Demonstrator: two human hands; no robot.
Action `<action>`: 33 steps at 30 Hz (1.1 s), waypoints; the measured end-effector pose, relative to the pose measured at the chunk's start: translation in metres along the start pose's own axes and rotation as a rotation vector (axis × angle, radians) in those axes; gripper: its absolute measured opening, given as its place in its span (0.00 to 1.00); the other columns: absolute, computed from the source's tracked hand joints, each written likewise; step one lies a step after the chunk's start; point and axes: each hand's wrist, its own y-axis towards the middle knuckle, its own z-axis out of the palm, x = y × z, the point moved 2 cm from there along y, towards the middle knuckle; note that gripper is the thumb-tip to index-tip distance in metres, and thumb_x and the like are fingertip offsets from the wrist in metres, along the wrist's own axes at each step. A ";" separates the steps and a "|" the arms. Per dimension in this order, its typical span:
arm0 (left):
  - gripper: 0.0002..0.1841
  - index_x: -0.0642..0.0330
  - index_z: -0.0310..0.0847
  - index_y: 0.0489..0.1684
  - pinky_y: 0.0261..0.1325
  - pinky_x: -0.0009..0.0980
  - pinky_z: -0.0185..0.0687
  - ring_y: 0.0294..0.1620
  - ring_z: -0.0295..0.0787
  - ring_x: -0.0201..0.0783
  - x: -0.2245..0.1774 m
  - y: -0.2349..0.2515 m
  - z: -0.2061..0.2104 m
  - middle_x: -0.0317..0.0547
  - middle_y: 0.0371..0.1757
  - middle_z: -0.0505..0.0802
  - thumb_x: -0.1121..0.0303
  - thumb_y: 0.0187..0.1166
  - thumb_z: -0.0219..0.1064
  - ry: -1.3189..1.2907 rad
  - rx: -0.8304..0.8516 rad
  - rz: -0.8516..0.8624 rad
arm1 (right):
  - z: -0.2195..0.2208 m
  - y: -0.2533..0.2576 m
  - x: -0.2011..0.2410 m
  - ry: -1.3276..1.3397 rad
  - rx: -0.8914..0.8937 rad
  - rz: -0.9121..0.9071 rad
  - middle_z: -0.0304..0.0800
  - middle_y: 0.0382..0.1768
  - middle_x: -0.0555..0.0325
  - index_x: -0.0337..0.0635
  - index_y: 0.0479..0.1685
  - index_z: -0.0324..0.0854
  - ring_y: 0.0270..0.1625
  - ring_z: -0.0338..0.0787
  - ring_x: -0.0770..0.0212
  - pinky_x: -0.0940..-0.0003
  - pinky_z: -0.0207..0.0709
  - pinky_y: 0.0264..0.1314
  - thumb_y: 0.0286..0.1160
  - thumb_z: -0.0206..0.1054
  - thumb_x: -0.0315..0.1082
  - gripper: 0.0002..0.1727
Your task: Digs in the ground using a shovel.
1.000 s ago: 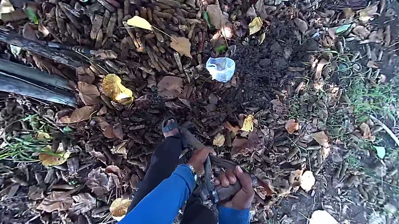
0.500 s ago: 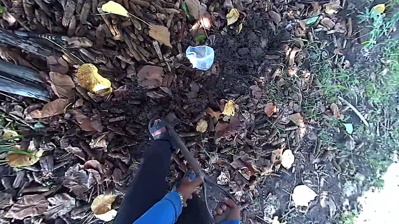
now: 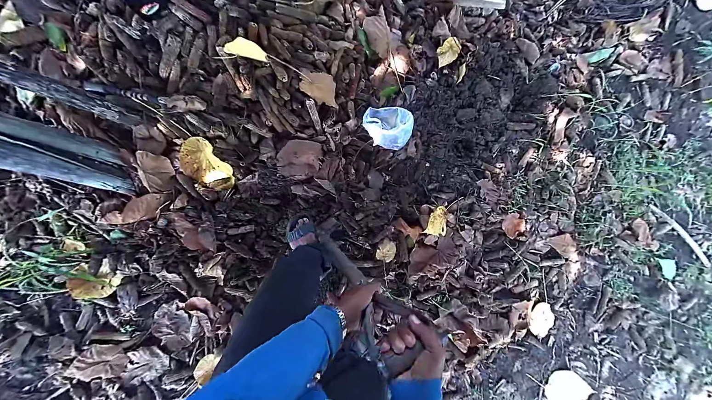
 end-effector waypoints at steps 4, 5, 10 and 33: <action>0.23 0.62 0.77 0.51 0.26 0.36 0.83 0.21 0.85 0.40 0.004 -0.001 -0.005 0.47 0.25 0.87 0.46 0.86 0.62 0.060 -0.011 0.001 | -0.014 0.009 0.011 -0.066 0.082 0.008 0.76 0.08 0.65 0.49 0.14 0.81 0.11 0.81 0.65 0.65 0.82 0.17 0.70 0.63 0.35 0.14; 0.29 0.64 0.75 0.61 0.30 0.38 0.85 0.26 0.87 0.42 0.017 -0.004 -0.008 0.51 0.30 0.88 0.43 0.85 0.63 0.088 -0.015 0.006 | -0.033 0.006 0.016 -0.077 0.110 0.030 0.77 0.08 0.64 0.48 0.15 0.83 0.11 0.81 0.65 0.64 0.83 0.18 0.67 0.67 0.35 0.12; 0.26 0.66 0.74 0.67 0.32 0.34 0.84 0.27 0.88 0.39 0.128 0.009 -0.011 0.52 0.37 0.92 0.50 0.87 0.63 0.106 -0.127 -0.033 | -0.177 0.003 0.056 -0.134 0.081 0.074 0.77 0.08 0.65 0.49 0.17 0.85 0.10 0.80 0.66 0.65 0.82 0.16 0.62 0.69 0.36 0.08; 0.44 0.74 0.60 0.83 0.70 0.57 0.79 0.71 0.80 0.63 0.208 0.310 0.031 0.73 0.73 0.80 0.57 0.72 0.80 0.097 -0.491 0.001 | -0.483 0.034 -0.005 -0.676 -1.159 -0.423 0.84 0.33 0.56 0.32 0.55 0.78 0.25 0.82 0.68 0.69 0.81 0.26 0.65 0.72 0.18 0.18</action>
